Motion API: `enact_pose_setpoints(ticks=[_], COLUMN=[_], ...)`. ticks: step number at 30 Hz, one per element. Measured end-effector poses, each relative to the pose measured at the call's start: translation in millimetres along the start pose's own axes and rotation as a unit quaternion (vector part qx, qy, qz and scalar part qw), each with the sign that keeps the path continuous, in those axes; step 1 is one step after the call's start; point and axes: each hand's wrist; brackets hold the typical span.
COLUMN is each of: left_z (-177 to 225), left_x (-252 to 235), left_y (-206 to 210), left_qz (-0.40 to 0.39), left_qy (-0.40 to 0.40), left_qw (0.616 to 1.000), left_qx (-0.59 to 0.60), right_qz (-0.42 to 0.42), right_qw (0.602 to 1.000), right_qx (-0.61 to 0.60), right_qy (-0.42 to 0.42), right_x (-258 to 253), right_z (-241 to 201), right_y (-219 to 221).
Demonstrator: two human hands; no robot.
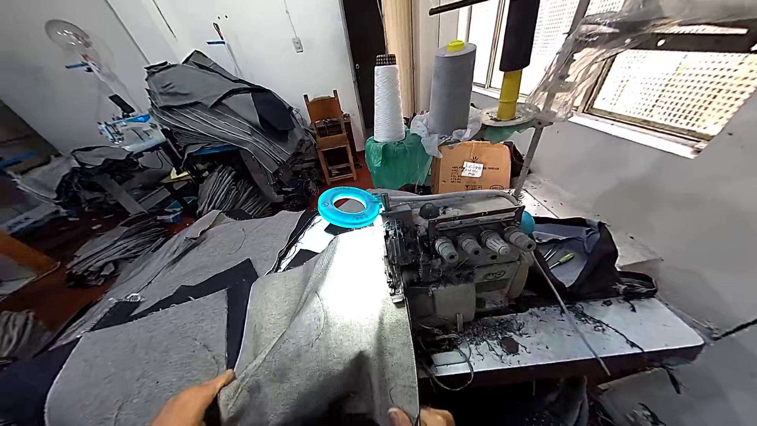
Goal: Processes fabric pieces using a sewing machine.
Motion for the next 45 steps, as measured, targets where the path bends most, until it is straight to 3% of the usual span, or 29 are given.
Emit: enact_pose_setpoints(ticks=[4, 7, 8, 11, 13, 16, 17, 19, 21, 23, 29, 33, 35, 37, 39, 42, 45], left_z=[17, 72, 83, 78, 69, 123, 154, 202, 214, 214, 213, 210, 208, 205, 201, 200, 178], left_x=[-2, -9, -15, -55, -80, -78, -65, -46, -53, -71, -113, -129, -133, -118, -93, -56, -72], left_y=[-87, -141, -148, -140, -123, -80, -59, -15, 22, 34, 3, -28, -41, -35, -15, 7, 27], left_qz=[0.021, 0.056, 0.100, 0.283, 0.351, 0.430, 0.434, 0.364, 0.298, 0.306, 0.263, 0.114, 0.045, 0.108, 0.227, 0.206, 0.301], left_qy=[0.046, -0.030, -0.034, 0.043, 0.112, 0.230, 0.265, 0.318, 0.331, 0.320, 0.305, 0.236, 0.211, 0.249, 0.348, 0.445, 0.479], left_qw=[0.999, 0.987, 0.976, 0.926, 0.901, 0.847, 0.841, 0.869, 0.890, 0.888, 0.915, 0.965, 0.974, 0.960, 0.908, 0.871, 0.820], left_qx=[-0.017, -0.149, -0.193, -0.245, -0.227, -0.212, -0.186, -0.108, -0.100, -0.126, -0.031, 0.031, 0.063, 0.075, 0.057, 0.030, -0.091], right_qz=[-0.005, -0.047, -0.053, -0.022, 0.004, -0.003, -0.015, -0.023, -0.015, -0.029, -0.096, -0.087, -0.075, -0.063, -0.043, 0.015, 0.043], right_qw=[1.000, 0.984, 0.976, 0.968, 0.979, 0.995, 0.997, 0.998, 0.998, 0.993, 0.932, 0.924, 0.939, 0.964, 0.981, 0.988, 0.984], right_qx=[-0.021, -0.149, -0.189, -0.236, -0.195, -0.089, -0.066, -0.043, -0.052, -0.108, -0.319, -0.343, -0.314, -0.241, -0.181, -0.153, -0.170], right_qy=[0.022, 0.083, 0.092, 0.079, 0.057, 0.046, 0.045, 0.033, 0.012, 0.037, 0.143, 0.145, 0.119, 0.091, 0.055, 0.008, -0.001], right_x=[-22, -38, -43, -53, -51, -27, -17, -2, 3, 1, -28, -40, -37, -25, -12, -6, -16], right_z=[-14, -15, -16, -18, -20, -25, -24, -16, -10, -12, -33, -40, -42, -45, -42, -35, -37], right_y=[-4, -4, -4, 0, 2, 1, 5, 13, 11, 1, -10, -8, -9, -12, -11, -2, 11])
Point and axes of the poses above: each hand's wrist, its own x-axis away from the middle knuckle, its own y-axis out of the palm, z = x × y, and after that the axes turned 12 degrees about y, right-handed
